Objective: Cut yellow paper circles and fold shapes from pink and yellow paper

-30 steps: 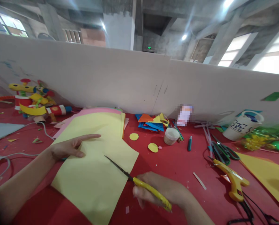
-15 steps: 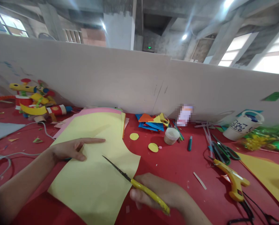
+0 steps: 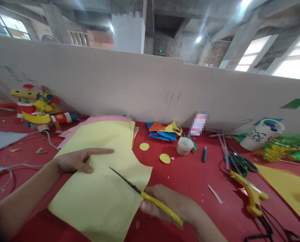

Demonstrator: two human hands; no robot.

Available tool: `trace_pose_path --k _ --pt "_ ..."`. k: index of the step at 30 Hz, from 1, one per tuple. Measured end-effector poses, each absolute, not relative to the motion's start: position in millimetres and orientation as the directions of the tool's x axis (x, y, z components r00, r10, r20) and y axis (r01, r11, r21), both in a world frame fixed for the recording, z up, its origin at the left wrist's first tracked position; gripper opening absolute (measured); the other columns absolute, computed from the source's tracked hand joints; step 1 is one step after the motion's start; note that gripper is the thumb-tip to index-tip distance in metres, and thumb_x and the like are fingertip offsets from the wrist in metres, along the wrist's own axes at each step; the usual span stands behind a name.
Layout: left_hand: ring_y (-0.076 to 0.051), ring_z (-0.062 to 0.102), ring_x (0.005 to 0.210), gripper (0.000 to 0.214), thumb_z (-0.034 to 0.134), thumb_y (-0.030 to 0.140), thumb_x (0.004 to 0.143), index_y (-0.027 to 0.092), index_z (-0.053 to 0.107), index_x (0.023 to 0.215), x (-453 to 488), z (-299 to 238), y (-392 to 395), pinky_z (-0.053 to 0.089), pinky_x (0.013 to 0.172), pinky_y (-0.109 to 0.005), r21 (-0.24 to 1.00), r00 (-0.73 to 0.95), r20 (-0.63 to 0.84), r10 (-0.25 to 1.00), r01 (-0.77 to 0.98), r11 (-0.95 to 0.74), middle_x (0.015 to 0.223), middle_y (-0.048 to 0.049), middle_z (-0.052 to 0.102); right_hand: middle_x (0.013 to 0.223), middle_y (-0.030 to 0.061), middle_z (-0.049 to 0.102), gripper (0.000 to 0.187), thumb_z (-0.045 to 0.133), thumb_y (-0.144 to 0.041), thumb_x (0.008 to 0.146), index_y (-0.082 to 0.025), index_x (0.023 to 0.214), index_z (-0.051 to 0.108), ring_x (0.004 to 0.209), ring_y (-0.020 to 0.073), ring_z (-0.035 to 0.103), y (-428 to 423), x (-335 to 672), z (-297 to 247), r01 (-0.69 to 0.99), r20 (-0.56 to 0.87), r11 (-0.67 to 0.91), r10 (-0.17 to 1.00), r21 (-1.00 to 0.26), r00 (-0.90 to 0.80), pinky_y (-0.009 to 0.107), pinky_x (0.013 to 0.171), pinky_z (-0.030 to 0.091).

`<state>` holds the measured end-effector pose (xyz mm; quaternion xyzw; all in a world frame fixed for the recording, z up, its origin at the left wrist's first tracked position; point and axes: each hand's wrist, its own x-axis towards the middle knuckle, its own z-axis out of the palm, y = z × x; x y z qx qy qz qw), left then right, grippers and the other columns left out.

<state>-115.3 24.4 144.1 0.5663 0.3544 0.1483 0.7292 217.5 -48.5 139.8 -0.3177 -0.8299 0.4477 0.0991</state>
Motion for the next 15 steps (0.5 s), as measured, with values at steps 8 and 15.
trace_pose_path --k 8,15 --pt "-0.023 0.058 0.104 0.078 0.071 0.011 0.065 0.029 0.037 0.132 -113.9 146.8 23.8 0.051 0.078 -0.030 0.935 0.718 -0.324 0.616 0.142 0.326 0.126 -0.0060 0.055 0.068 0.0010 0.048 0.064 0.023 -0.072 0.079 -0.015 0.079 0.052 0.058 0.0112 0.044 -44.3 218.2 127.6 0.445 -0.163 0.334 0.619 -0.831 -0.768 0.020 0.050 0.036" --pt "-0.026 0.057 0.106 0.080 0.072 0.011 0.064 0.027 0.036 0.133 -114.9 147.3 22.2 0.049 0.083 -0.037 0.939 0.694 -0.318 0.646 0.135 0.318 0.124 -0.0075 0.057 0.065 -0.0003 0.044 0.063 0.023 -0.074 0.077 -0.016 0.072 0.046 0.056 0.0107 0.040 -42.3 216.9 127.3 0.453 -0.180 0.311 0.625 -0.835 -0.760 0.021 0.048 0.033"
